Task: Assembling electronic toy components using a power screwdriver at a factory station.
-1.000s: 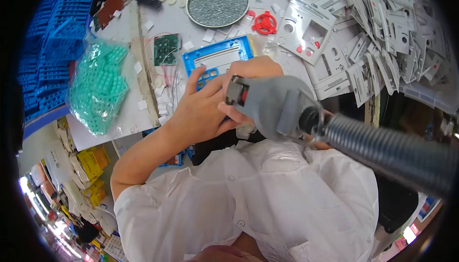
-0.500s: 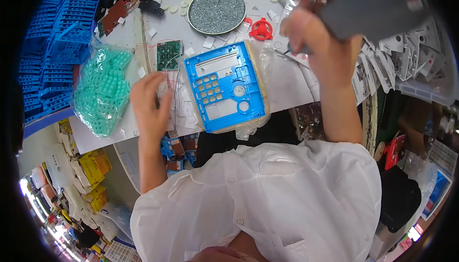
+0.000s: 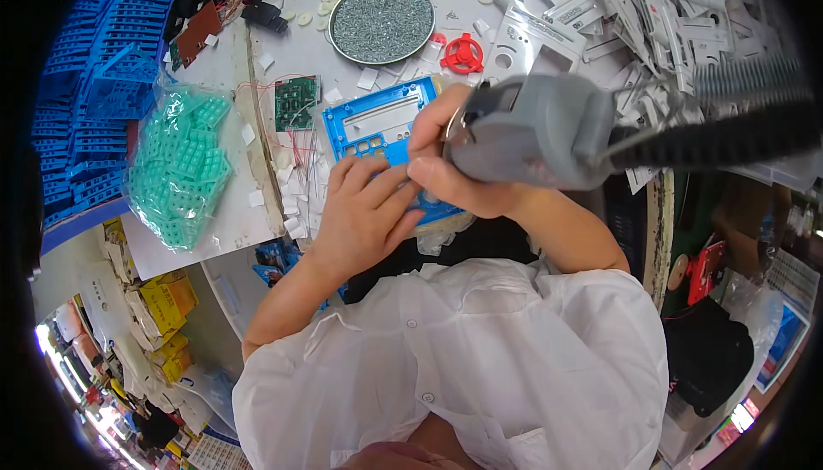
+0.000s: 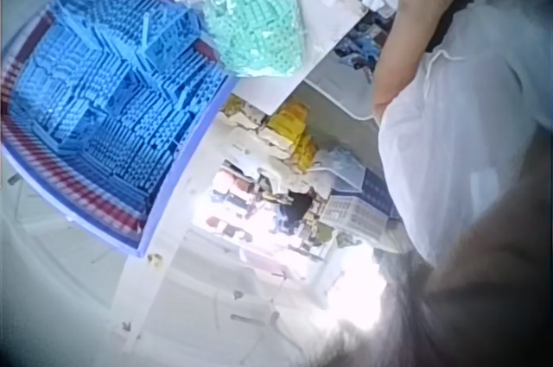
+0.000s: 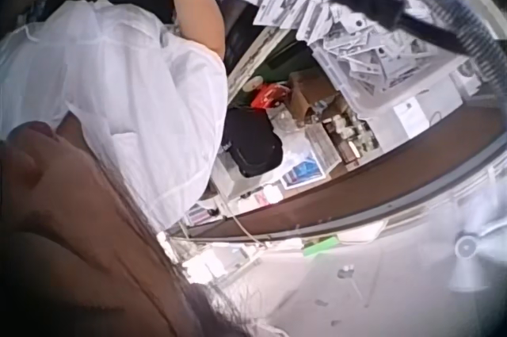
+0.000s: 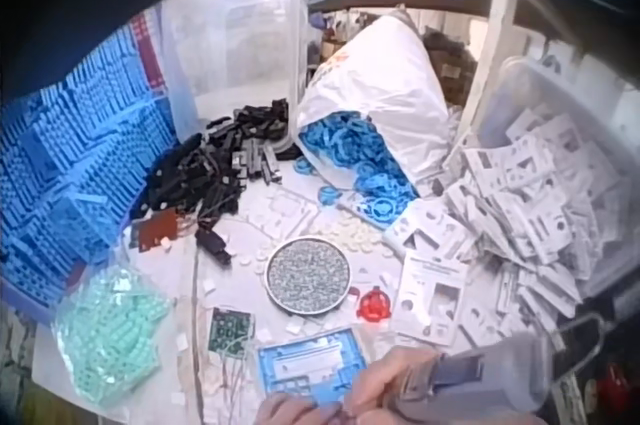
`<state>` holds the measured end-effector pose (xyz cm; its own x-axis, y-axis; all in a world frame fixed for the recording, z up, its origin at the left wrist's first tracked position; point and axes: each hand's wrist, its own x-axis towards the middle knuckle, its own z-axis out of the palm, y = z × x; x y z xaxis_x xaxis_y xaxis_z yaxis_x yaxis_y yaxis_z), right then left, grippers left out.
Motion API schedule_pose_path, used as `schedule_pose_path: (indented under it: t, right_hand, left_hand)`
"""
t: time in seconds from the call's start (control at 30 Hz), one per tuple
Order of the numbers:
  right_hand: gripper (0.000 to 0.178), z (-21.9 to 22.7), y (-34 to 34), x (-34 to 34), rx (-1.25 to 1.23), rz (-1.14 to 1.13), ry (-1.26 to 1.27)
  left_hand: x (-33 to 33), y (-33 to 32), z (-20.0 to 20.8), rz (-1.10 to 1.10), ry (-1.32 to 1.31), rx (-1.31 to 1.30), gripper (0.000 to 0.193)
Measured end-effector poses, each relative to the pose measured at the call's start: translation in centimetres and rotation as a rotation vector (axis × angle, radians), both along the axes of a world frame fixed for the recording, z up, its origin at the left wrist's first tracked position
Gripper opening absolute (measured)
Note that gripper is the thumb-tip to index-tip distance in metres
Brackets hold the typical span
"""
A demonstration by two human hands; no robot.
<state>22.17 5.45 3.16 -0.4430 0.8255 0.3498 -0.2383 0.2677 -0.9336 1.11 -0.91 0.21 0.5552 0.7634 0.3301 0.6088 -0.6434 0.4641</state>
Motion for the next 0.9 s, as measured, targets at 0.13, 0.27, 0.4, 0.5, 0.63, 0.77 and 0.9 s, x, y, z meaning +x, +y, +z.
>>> schedule_pose_path:
  t: [0.13,0.27,0.4,0.5,0.63,0.77,0.9]
  right_hand:
    - [0.028,0.1,0.5,0.1,-0.026,0.017,0.037]
    - [0.027,-0.2,0.3,0.2,-0.003,0.033,0.000]
    - [0.023,-0.6,-0.1,0.0,0.002,0.065,-0.028]
    - [0.019,-1.0,0.1,-0.2,0.083,0.098,-0.089]
    - [0.016,-1.0,0.4,-0.7,0.218,0.087,-0.103]
    - [0.017,-2.3,1.5,-0.9,0.257,0.095,-0.129]
    - [0.023,-2.8,1.5,-0.6,0.059,0.084,0.045]
  left_hand:
    - [0.8,0.7,0.2,0.021,0.088,0.019,0.040]
    - [0.8,0.6,0.1,0.015,0.101,0.014,0.041]
    - [0.8,0.4,-0.1,0.018,0.132,-0.008,0.042]
    - [1.0,0.3,-0.2,0.039,0.139,0.018,0.042]
    - [1.0,0.0,-0.5,0.057,0.163,0.041,0.042]
    - [1.1,-0.3,-0.7,0.067,0.159,0.039,0.039]
    - [1.6,-0.4,-0.4,0.093,0.125,-0.036,0.030]
